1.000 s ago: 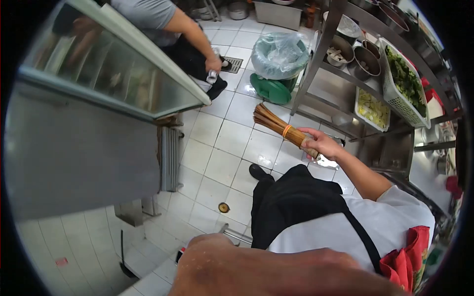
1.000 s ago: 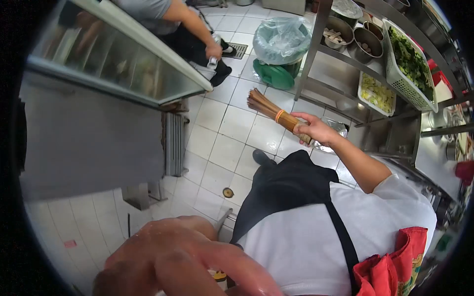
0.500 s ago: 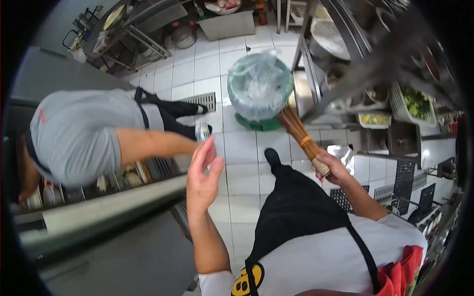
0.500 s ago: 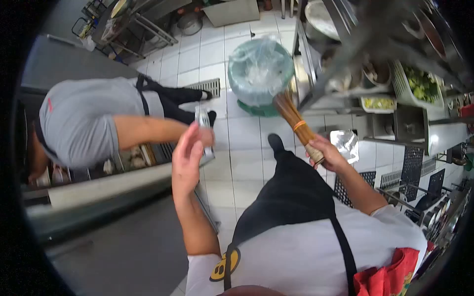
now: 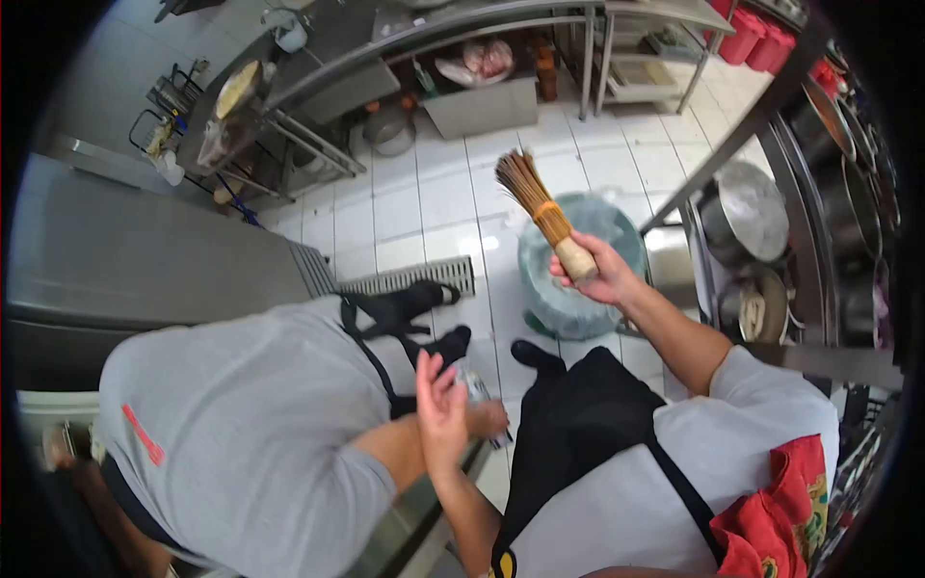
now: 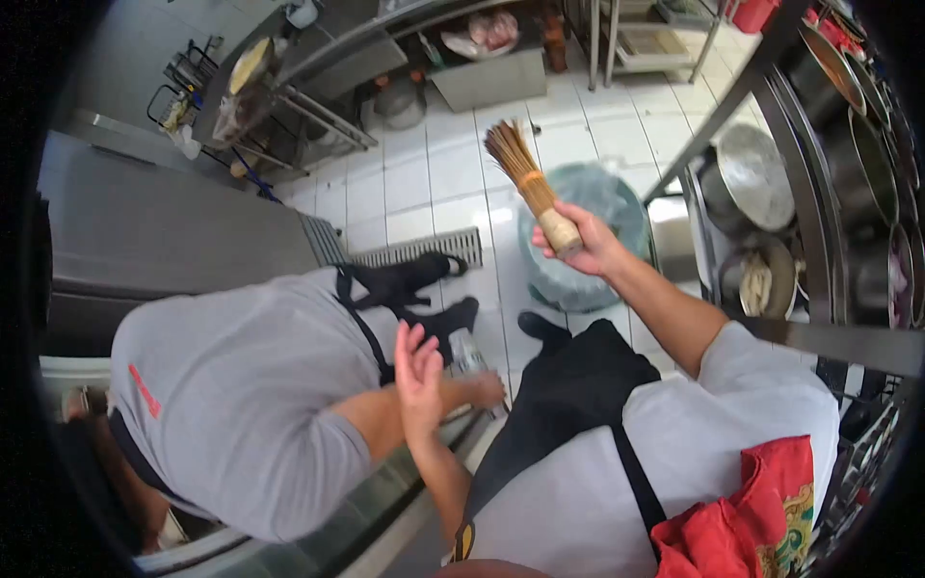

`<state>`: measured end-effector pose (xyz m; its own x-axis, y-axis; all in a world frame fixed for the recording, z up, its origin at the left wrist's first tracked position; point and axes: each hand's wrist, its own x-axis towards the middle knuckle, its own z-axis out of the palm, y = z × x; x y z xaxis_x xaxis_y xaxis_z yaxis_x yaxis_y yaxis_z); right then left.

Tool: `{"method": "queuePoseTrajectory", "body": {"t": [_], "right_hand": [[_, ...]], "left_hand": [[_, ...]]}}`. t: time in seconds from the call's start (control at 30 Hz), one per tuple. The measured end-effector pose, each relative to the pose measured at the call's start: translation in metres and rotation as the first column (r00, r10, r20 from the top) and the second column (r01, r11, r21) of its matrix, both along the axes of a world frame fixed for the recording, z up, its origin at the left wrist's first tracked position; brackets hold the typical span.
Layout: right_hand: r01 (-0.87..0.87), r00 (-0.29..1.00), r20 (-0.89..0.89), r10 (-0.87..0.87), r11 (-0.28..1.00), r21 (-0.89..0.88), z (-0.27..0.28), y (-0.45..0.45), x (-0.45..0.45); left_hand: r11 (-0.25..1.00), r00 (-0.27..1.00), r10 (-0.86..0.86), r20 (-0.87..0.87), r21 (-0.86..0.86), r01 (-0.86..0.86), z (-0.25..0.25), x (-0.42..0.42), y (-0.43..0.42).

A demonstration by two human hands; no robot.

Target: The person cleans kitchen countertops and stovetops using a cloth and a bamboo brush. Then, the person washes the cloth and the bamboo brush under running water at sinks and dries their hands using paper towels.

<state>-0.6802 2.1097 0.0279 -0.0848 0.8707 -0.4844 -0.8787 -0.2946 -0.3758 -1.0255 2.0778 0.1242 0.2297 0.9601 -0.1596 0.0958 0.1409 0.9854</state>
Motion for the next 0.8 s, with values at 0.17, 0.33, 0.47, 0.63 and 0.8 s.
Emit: {"method": "queuePoseTrajectory", "body": {"t": [0.17,0.33,0.47,0.63,0.8], "right_hand": [[0.054,0.998,0.021,-0.055,0.997,0.059,0.008,0.055,0.001],[0.06,0.998,0.019,-0.059,0.995,-0.081,0.005,0.109,-0.009],[-0.041,0.99,0.122,0.065,0.982,-0.186,-0.003,0.18,-0.032],[-0.157,0.935,0.283,0.215,0.965,-0.212,-0.007,0.306,-0.083],[-0.423,0.724,0.55,0.415,0.898,-0.122,-0.035,0.444,-0.148]], "left_hand": [[0.992,0.985,0.072,-0.158,-0.087,-0.086,-0.031,-0.02,0.034],[0.955,0.98,0.177,-0.091,-0.224,-0.193,-0.068,-0.047,0.038],[0.955,0.98,0.18,-0.085,-0.223,-0.194,-0.054,-0.052,0.063],[0.972,0.98,0.199,-0.03,-0.122,-0.201,-0.057,-0.035,0.147],[0.906,0.933,0.358,0.022,-0.251,-0.342,-0.059,-0.026,0.269]]}}
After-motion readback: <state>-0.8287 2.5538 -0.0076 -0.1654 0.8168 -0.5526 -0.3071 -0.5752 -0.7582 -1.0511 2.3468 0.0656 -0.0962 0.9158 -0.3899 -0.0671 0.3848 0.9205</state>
